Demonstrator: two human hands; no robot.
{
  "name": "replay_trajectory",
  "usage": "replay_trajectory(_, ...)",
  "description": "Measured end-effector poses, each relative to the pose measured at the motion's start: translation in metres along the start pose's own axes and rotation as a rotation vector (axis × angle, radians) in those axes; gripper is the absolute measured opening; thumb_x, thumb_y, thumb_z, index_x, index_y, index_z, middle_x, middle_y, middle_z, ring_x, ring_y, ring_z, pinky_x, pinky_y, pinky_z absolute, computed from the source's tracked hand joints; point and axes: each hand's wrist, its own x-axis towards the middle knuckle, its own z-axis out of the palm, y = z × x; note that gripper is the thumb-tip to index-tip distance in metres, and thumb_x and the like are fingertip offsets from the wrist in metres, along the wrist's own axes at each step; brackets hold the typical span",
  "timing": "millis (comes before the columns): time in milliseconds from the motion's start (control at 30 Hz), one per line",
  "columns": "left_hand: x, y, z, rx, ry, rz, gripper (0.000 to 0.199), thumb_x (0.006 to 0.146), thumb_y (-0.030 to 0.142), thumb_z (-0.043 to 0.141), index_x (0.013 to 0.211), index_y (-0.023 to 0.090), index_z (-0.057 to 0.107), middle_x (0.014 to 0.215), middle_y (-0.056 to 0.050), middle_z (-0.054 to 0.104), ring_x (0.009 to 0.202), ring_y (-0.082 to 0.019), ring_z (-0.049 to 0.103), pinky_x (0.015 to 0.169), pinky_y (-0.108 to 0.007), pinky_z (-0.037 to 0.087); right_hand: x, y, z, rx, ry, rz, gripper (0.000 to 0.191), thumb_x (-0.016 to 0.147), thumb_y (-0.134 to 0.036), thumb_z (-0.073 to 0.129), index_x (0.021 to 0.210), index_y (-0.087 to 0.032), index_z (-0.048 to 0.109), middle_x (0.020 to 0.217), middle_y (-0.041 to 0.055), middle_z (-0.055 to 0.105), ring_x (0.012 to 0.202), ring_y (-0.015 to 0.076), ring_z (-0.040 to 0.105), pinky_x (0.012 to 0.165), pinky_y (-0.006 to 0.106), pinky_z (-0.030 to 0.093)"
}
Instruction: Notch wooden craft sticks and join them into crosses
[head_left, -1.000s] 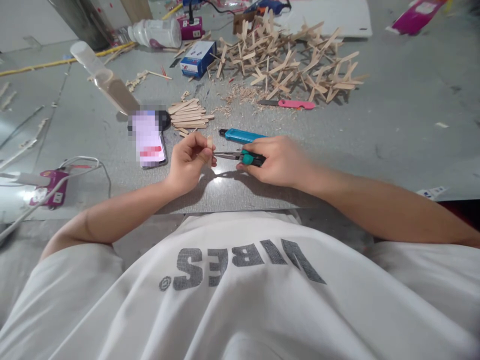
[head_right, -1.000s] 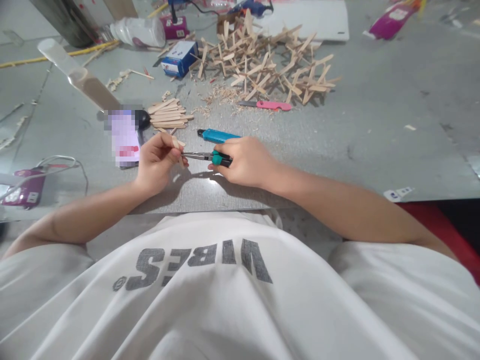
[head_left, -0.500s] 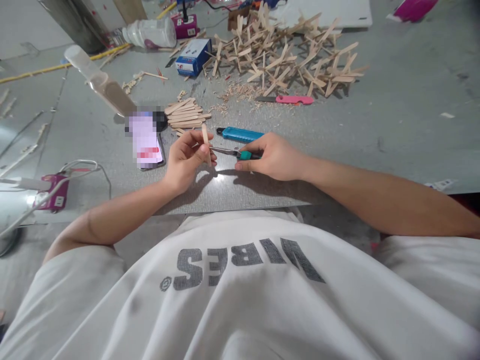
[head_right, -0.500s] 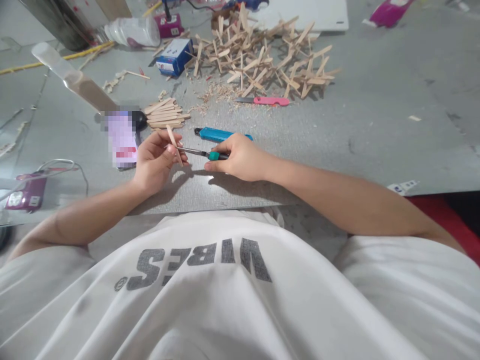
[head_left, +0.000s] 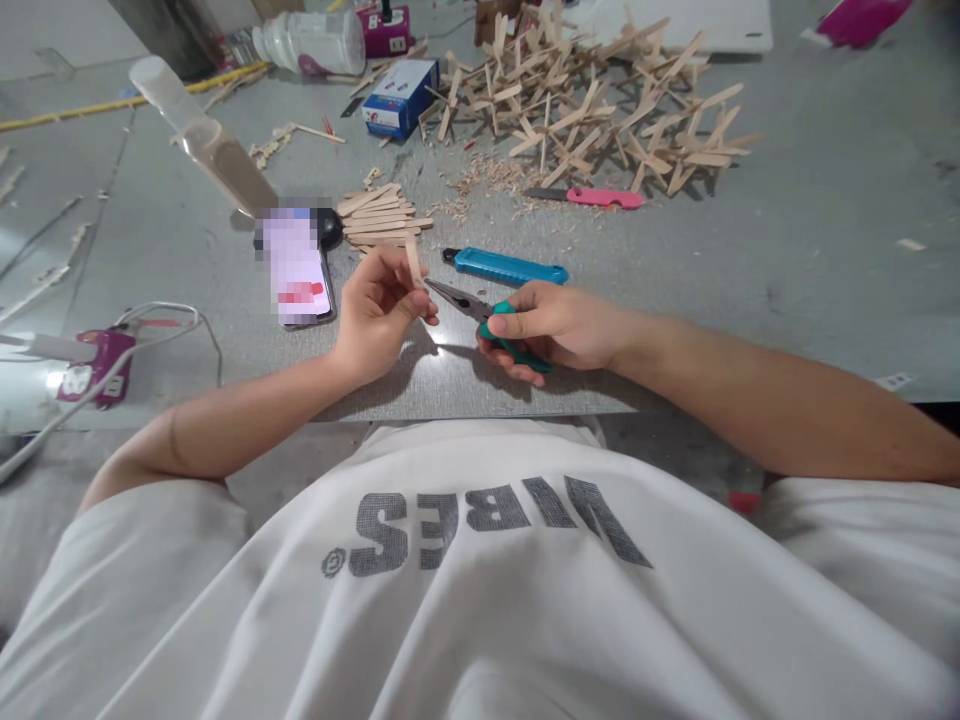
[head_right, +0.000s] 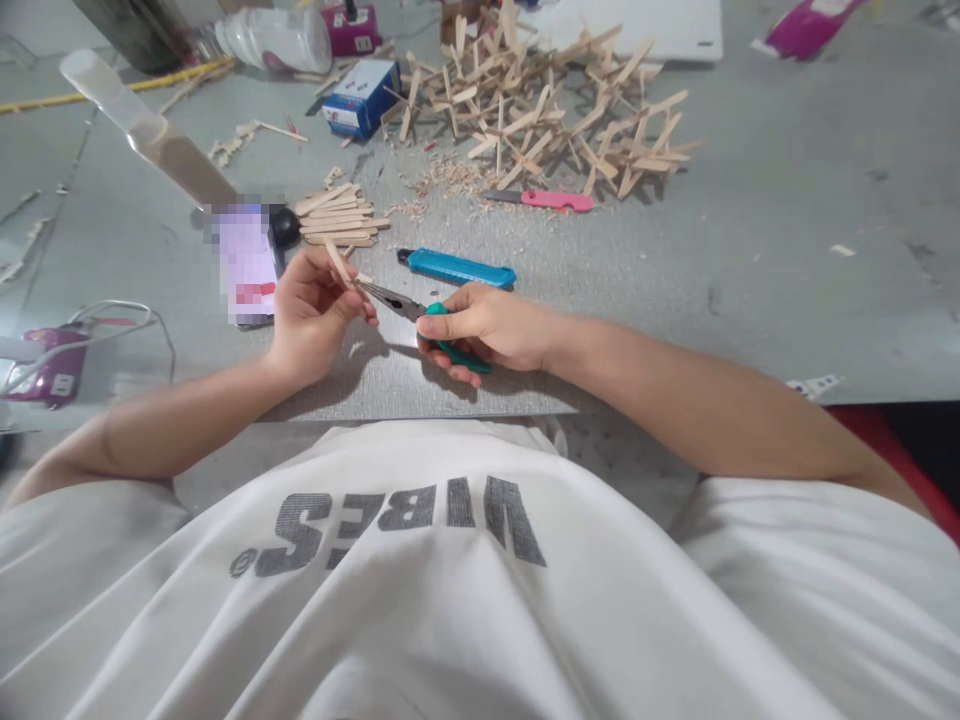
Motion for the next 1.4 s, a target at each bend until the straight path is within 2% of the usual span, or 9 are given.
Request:
replay_trajectory(100, 0.001, -0.001, -0.001, -0.008, 0.036, -0.001, 0.053, 0.105, 0.072, 0.108, 0.122, 0.029, 0.082, 0.088, 0.005, 0.074, 0.070, -0.014, 0.083, 0.062, -0.024, 0.072, 0.000, 0.001, -0.002, 0.076, -0.065, 0.030, 0.085, 0.073, -0.092, 0.117, 0.092, -0.019, 0.079, 0.075, 0.0018, 0.071, 0.056, 0.0177, 0.065, 0.047, 0.033, 0.055)
replay_trajectory(167, 0.001, 0.000, 0.000, -0.035, 0.036, -0.018, 0.051, 0.105, 0.069, 0.109, 0.125, 0.029, 0.084, 0.089, 0.005, 0.075, 0.070, -0.013, 0.083, 0.062, -0.023, 0.072, -0.001, 0.000, -0.006, 0.042, -0.012, -0.003, 0.081, 0.079, -0.092, 0.113, 0.093, -0.021, 0.078, 0.076, 0.0030, 0.071, 0.058, 0.0189, 0.064, 0.048, 0.034, 0.053)
replay_trajectory(267, 0.000, 0.002, 0.002, -0.077, 0.043, -0.070, 0.051, 0.104, 0.066, 0.112, 0.125, 0.027, 0.086, 0.093, 0.003, 0.080, 0.071, -0.012, 0.084, 0.063, -0.022, 0.073, -0.002, -0.003, -0.009, -0.200, 0.192, -0.108, 0.072, 0.090, -0.089, 0.106, 0.092, -0.024, 0.076, 0.077, 0.0045, 0.072, 0.065, 0.0215, 0.067, 0.059, 0.037, 0.054)
replay_trajectory(400, -0.002, 0.006, 0.003, -0.092, 0.058, -0.133, 0.057, 0.100, 0.068, 0.114, 0.124, 0.025, 0.086, 0.096, 0.001, 0.084, 0.073, -0.013, 0.086, 0.066, -0.022, 0.075, -0.006, -0.005, -0.008, -0.780, 0.604, -0.278, 0.042, 0.100, -0.064, 0.101, 0.105, -0.025, 0.086, 0.094, 0.0075, 0.084, 0.086, 0.0271, 0.073, 0.083, 0.043, 0.055)
replay_trajectory(467, -0.002, 0.007, 0.003, -0.092, 0.059, -0.164, 0.061, 0.098, 0.071, 0.114, 0.123, 0.024, 0.085, 0.096, 0.001, 0.084, 0.074, -0.013, 0.086, 0.066, -0.022, 0.075, -0.008, -0.003, -0.006, -0.933, 0.692, -0.298, 0.035, 0.102, -0.058, 0.097, 0.114, -0.026, 0.089, 0.106, 0.0094, 0.090, 0.095, 0.0311, 0.077, 0.089, 0.045, 0.056)
replay_trajectory(667, -0.003, 0.003, 0.003, -0.140, 0.056, -0.195, 0.071, 0.092, 0.073, 0.118, 0.131, 0.028, 0.079, 0.093, 0.005, 0.078, 0.074, -0.015, 0.087, 0.065, -0.024, 0.075, -0.007, 0.006, -0.003, -1.029, 0.701, -0.326, 0.035, 0.106, -0.060, 0.090, 0.124, -0.030, 0.093, 0.121, 0.0122, 0.095, 0.111, 0.0391, 0.087, 0.098, 0.051, 0.064)
replay_trajectory(967, -0.006, 0.006, 0.003, -0.088, 0.028, -0.194, 0.059, 0.100, 0.061, 0.114, 0.129, 0.025, 0.077, 0.091, 0.004, 0.080, 0.075, -0.017, 0.088, 0.066, -0.027, 0.076, -0.012, 0.003, -0.001, -0.967, 0.668, -0.340, 0.036, 0.104, -0.064, 0.092, 0.119, -0.032, 0.089, 0.125, 0.0147, 0.092, 0.122, 0.0433, 0.083, 0.103, 0.053, 0.062)
replay_trajectory(1200, -0.002, 0.011, 0.003, -0.033, -0.021, -0.198, 0.070, 0.095, 0.081, 0.112, 0.123, 0.026, 0.081, 0.087, 0.003, 0.083, 0.070, -0.017, 0.087, 0.065, -0.029, 0.077, -0.012, 0.001, 0.003, -1.000, 0.657, -0.320, 0.033, 0.107, -0.065, 0.087, 0.115, -0.032, 0.086, 0.120, 0.0134, 0.092, 0.116, 0.0412, 0.082, 0.101, 0.052, 0.060)
replay_trajectory(1400, -0.003, 0.015, 0.006, -0.036, -0.013, -0.203, 0.068, 0.097, 0.080, 0.112, 0.122, 0.026, 0.081, 0.087, 0.002, 0.084, 0.073, -0.018, 0.088, 0.066, -0.030, 0.078, -0.012, 0.001, 0.005, -1.012, 0.649, -0.319, 0.033, 0.109, -0.063, 0.087, 0.113, -0.030, 0.086, 0.119, 0.0140, 0.090, 0.114, 0.0404, 0.084, 0.098, 0.050, 0.060)
